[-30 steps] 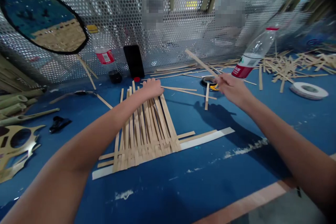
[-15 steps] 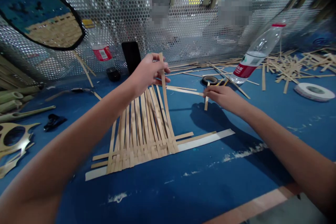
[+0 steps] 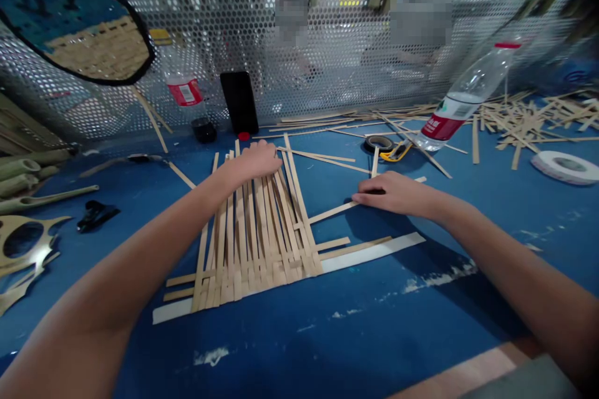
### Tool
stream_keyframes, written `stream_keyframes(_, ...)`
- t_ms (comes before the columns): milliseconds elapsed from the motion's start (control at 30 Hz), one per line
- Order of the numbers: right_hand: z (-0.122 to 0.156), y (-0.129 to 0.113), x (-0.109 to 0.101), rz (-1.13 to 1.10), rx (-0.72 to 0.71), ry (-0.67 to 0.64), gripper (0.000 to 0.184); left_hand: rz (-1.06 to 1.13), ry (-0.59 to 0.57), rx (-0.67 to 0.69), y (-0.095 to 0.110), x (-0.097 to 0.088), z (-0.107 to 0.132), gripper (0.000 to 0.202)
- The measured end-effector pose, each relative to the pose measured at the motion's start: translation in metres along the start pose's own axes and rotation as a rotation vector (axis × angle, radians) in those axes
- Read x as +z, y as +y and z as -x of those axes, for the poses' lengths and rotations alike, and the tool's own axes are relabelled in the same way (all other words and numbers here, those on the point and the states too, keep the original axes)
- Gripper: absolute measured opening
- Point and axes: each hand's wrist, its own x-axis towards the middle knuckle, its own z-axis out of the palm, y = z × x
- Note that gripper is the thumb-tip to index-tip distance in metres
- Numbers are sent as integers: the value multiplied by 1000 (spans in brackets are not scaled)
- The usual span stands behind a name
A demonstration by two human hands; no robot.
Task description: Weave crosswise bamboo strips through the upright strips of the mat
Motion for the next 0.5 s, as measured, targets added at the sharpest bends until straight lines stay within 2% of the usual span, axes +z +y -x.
stream_keyframes(200,0,3,1,6,-1,-40,51,-138,39,-9,-6,12,-17,37)
stream_keyframes(400,1,2,0,22,2,-70,53,-133,82,-2,-15,18,-23,47)
stream_keyframes(500,1,0,-1,18,6,-70,55,-91,82,-5,-17,17,-22,42)
